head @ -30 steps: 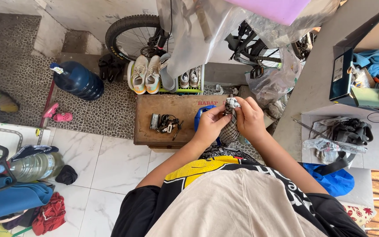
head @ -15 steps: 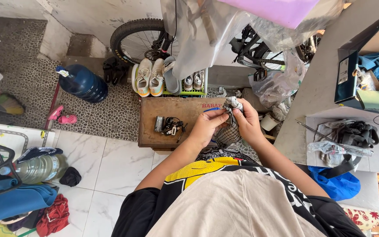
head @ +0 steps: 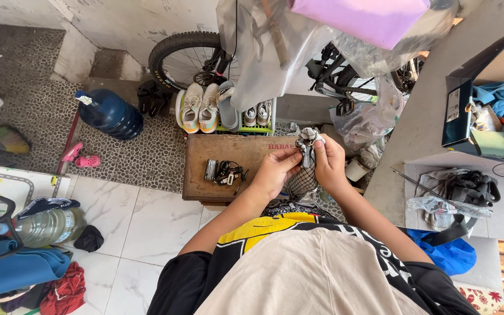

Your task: The recorder is seen organizing various small mechanical parts and electronic components into a blue bag.

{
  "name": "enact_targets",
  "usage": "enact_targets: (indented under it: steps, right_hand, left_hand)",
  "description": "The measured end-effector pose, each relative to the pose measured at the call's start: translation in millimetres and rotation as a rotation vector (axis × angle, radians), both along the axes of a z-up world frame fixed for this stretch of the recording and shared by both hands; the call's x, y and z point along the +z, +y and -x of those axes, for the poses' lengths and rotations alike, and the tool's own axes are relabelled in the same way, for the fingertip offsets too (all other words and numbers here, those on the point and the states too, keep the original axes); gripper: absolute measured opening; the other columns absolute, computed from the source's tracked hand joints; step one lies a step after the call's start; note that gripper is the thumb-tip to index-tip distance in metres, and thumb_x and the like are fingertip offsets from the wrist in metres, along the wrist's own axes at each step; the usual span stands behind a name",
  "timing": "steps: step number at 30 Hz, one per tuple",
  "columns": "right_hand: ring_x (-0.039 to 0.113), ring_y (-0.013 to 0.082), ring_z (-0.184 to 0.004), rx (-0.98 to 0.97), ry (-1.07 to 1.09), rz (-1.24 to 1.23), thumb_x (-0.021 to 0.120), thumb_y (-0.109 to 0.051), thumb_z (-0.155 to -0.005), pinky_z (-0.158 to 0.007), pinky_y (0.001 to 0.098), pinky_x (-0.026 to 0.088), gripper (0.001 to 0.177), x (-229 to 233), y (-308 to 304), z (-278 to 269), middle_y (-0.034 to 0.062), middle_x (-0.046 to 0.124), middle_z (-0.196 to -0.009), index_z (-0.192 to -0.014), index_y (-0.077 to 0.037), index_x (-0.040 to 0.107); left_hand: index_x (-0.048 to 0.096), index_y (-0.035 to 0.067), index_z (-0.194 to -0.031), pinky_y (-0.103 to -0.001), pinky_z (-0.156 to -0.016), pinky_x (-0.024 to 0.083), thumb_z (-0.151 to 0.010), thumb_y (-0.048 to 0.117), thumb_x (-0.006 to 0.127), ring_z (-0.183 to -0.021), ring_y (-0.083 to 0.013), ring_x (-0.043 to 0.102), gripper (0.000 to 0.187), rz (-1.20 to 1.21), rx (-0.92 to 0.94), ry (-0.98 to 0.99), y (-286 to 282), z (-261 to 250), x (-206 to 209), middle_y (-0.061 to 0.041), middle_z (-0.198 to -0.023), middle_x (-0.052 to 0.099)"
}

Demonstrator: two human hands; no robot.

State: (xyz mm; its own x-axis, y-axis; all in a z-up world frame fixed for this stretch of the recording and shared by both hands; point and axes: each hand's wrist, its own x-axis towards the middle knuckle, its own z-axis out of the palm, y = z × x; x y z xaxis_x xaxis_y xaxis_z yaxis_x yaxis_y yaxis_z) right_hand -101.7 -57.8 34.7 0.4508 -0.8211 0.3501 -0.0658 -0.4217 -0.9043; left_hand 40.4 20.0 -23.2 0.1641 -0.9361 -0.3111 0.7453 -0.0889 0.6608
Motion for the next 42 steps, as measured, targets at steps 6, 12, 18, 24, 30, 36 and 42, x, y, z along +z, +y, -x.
enact_targets:
  steps: [6, 12, 18, 24, 30, 36, 42]
  right_hand:
    - [0.054, 0.0088, -0.097, 0.33, -0.105, -0.126, 0.053, -0.016, -0.107, -0.086, 0.0254, 0.046, 0.025, 13.0, -1.1, -5.5, 0.0043, 0.062, -0.104, -0.125, 0.001, 0.055]
    - [0.053, 0.0121, -0.078, 0.195, 0.034, 0.025, 0.058, -0.015, -0.107, -0.073, 0.028, 0.046, 0.015, 11.9, -11.3, -3.4, 0.0043, 0.061, -0.084, -0.105, -0.001, 0.062]
    - [0.051, 0.015, -0.071, 0.083, 0.101, 0.142, 0.061, -0.014, -0.105, -0.067, 0.0299, 0.044, 0.015, 17.4, -6.8, -6.4, 0.0062, 0.057, -0.079, -0.098, -0.001, 0.06]
    - [0.052, 0.0142, -0.067, -0.067, 0.132, 0.193, 0.07, -0.013, -0.1, -0.063, 0.0297, 0.044, 0.015, 16.3, -4.9, -15.4, 0.0071, 0.059, -0.075, -0.096, -0.001, 0.061]
    - [0.061, 0.0071, -0.091, 0.203, -0.428, -0.541, 0.053, -0.016, -0.106, -0.082, 0.0233, 0.051, 0.02, 29.7, -9.8, -26.2, 0.0002, 0.068, -0.105, -0.117, -0.003, 0.063]
    - [0.053, 0.0057, -0.098, 0.299, -0.242, -0.295, 0.05, -0.019, -0.117, -0.088, 0.0236, 0.047, 0.019, -3.7, -16.8, -19.0, -0.0008, 0.063, -0.109, -0.12, -0.002, 0.059]
    - [0.057, 0.0083, -0.098, 0.054, -0.583, -0.36, 0.048, -0.02, -0.114, -0.088, 0.0244, 0.049, 0.022, 10.9, -16.9, -36.1, -0.0016, 0.063, -0.111, -0.128, -0.006, 0.057]
  left_hand:
    - [0.075, 0.005, -0.11, -0.029, -0.083, 0.055, -0.094, 0.01, 0.073, -0.089, -0.0123, 0.066, 0.017, -0.01, 0.002, 0.051, 0.3, -10.5, -0.5, -0.001, -0.101, 0.074]
    - [0.075, 0.006, -0.11, -0.027, -0.081, 0.054, -0.095, 0.011, 0.074, -0.089, -0.0106, 0.065, 0.016, 0.027, -0.043, 0.056, 1.4, -13.0, -6.2, 0.0, -0.101, 0.074]
    - [0.072, 0.007, -0.117, -0.026, -0.081, 0.053, -0.093, 0.012, 0.075, -0.09, -0.0094, 0.065, 0.026, 0.02, 0.102, 0.033, 7.6, -4.0, 22.5, 0.001, -0.105, 0.073]
    - [0.062, 0.003, -0.124, -0.028, -0.092, 0.054, -0.091, 0.001, 0.078, -0.1, -0.011, 0.064, 0.037, 0.281, 0.265, -0.285, 5.3, 1.7, 11.4, -0.001, -0.115, 0.066]
    - [0.061, 0.001, -0.126, -0.033, -0.095, 0.058, -0.1, 0.006, 0.067, -0.103, -0.0187, 0.069, 0.026, 0.138, 0.179, 0.101, 11.4, -14.0, 6.5, -0.008, -0.116, 0.072]
    - [0.064, 0.004, -0.13, -0.031, -0.092, 0.058, -0.106, 0.016, 0.058, -0.103, -0.0224, 0.072, 0.028, 0.112, 0.199, 0.121, 24.5, -20.8, 27.2, -0.011, -0.117, 0.073]
    - [0.069, -0.003, -0.12, -0.031, -0.084, 0.058, -0.111, 0.021, 0.056, -0.095, -0.0208, 0.073, 0.029, 0.077, 0.245, -0.029, 33.5, -30.6, -2.2, -0.013, -0.111, 0.076]
